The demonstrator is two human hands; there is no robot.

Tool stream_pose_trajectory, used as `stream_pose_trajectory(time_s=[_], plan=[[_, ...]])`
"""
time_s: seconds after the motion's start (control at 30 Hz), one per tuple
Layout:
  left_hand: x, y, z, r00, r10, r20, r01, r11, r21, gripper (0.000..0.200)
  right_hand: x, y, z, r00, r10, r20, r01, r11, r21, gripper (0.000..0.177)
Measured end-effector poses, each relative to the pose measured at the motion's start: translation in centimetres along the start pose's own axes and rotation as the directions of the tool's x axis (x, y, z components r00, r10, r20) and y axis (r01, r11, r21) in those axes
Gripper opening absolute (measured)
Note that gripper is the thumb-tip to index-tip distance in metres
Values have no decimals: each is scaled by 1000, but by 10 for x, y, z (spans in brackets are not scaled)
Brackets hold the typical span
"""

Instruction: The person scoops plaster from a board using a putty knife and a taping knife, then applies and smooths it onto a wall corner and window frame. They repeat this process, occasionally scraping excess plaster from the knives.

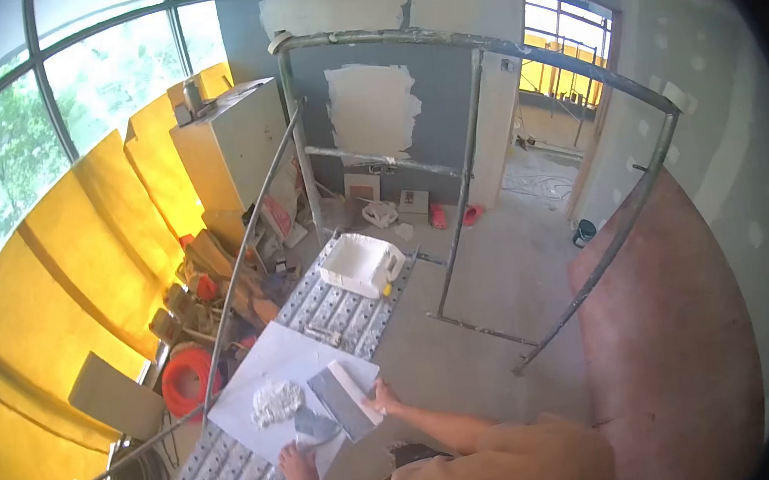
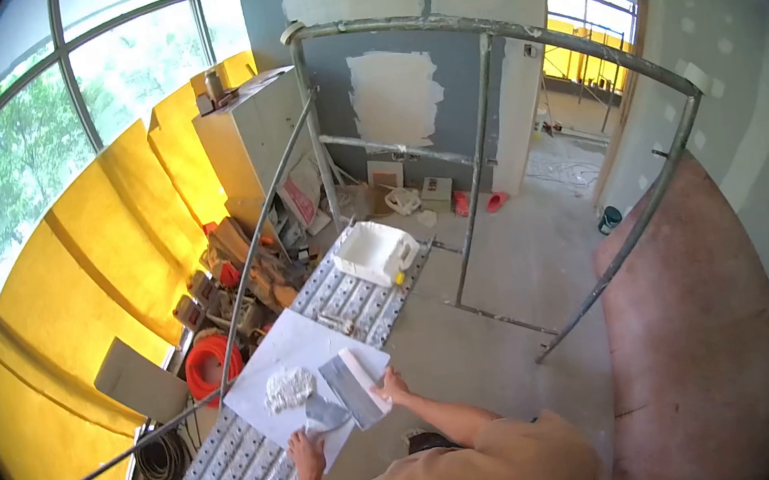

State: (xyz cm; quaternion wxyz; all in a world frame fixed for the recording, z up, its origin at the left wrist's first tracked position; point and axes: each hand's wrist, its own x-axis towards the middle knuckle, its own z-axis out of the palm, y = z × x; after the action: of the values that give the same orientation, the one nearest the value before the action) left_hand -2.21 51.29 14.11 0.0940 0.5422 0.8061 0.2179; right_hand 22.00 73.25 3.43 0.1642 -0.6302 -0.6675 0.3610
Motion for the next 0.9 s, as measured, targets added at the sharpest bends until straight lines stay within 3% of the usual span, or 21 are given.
stream_pose_trajectory(time_s=[0.07, 0.13, 0.17, 0.23, 0.27, 0.33, 0.37, 0.4, 0.43, 0.47, 0.5, 0.57, 0.6, 0.67, 0.7, 0.77, 0.8, 0.83, 0.9], plan=[[11, 7, 5, 999, -18, 41, 15, 997, 69, 55, 6, -13, -17, 998, 9, 61, -9, 1000, -6, 87], [24, 13, 13, 993, -72, 98, 57, 988, 143, 52, 9, -22, -35, 964, 54, 259, -44, 998, -44, 84], [31, 10, 18, 991, -72, 110, 56, 988, 142, 52, 16, -24, -40, 963, 66, 263, -55, 997, -47, 84], [36, -12, 34, 989, -102, 105, 98, 994, 49, 55, 24, -17, -36, 929, -179, 324, 149, 982, 114, 80], [35, -24, 46, 1000, 3, 14, -5, 994, 109, 47, 30, -8, -28, 898, -289, 331, 223, 949, 223, 72], [45, -58, 63, 984, 121, 129, -126, 992, 29, 40, 37, -13, -47, 764, -344, 546, 121, 907, 403, 64], [40, -68, 70, 985, 164, 54, -161, 985, -65, 38, 27, -13, -49, 763, -370, 530, -72, 766, 639, 48], [40, -62, 60, 988, 141, 56, -133, 983, -126, 37, 25, -17, -65, 757, -264, 598, -114, 847, 519, 38], [39, -54, 46, 989, 41, 145, -9, 976, -215, 37, 35, 10, -52, 778, -225, 587, -67, 899, 432, 34], [36, -43, 27, 993, 27, 116, 3, 968, -251, 39, 8, -23, -84, 850, -223, 477, -99, 821, 562, 34], [36, -14, -12, 950, -168, 263, 257, 900, -353, 43, -14, -47, -116, 850, -187, 493, -177, 780, 601, 35], [32, -16, -30, 973, -138, 186, 209, 870, -448, 46, -25, -37, -110, 854, -135, 502, -416, 404, 815, 44], [36, -5, -49, 971, -170, 169, 229, 869, -439, 46, -35, -50, -112, 836, -156, 526, -429, 413, 803, 44], [43, 25, -92, 906, -294, 306, 418, 743, -523, 47, -65, -90, -136, 811, -199, 550, -471, 335, 816, 54], [44, 27, -91, 905, -303, 300, 421, 743, -520, 47, -72, -102, -137, 805, -206, 556, -476, 336, 813, 54], [50, 20, -82, 972, -234, 10, 180, 720, -670, 44, -84, -123, -127, 647, -102, 755, -721, 241, 650, 61], [53, 4, -64, 972, -226, -62, 144, 783, -605, 43, -84, -121, -110, 600, -211, 772, -754, 174, 634, 59], [54, 4, -66, 972, -226, -61, 145, 787, -600, 43, -90, -139, -104, 598, -214, 772, -756, 169, 632, 59], [60, 11, -65, 970, -105, -218, 12, 921, -390, 42, -92, -173, -97, 511, -155, 846, -841, 114, 529, 51]])
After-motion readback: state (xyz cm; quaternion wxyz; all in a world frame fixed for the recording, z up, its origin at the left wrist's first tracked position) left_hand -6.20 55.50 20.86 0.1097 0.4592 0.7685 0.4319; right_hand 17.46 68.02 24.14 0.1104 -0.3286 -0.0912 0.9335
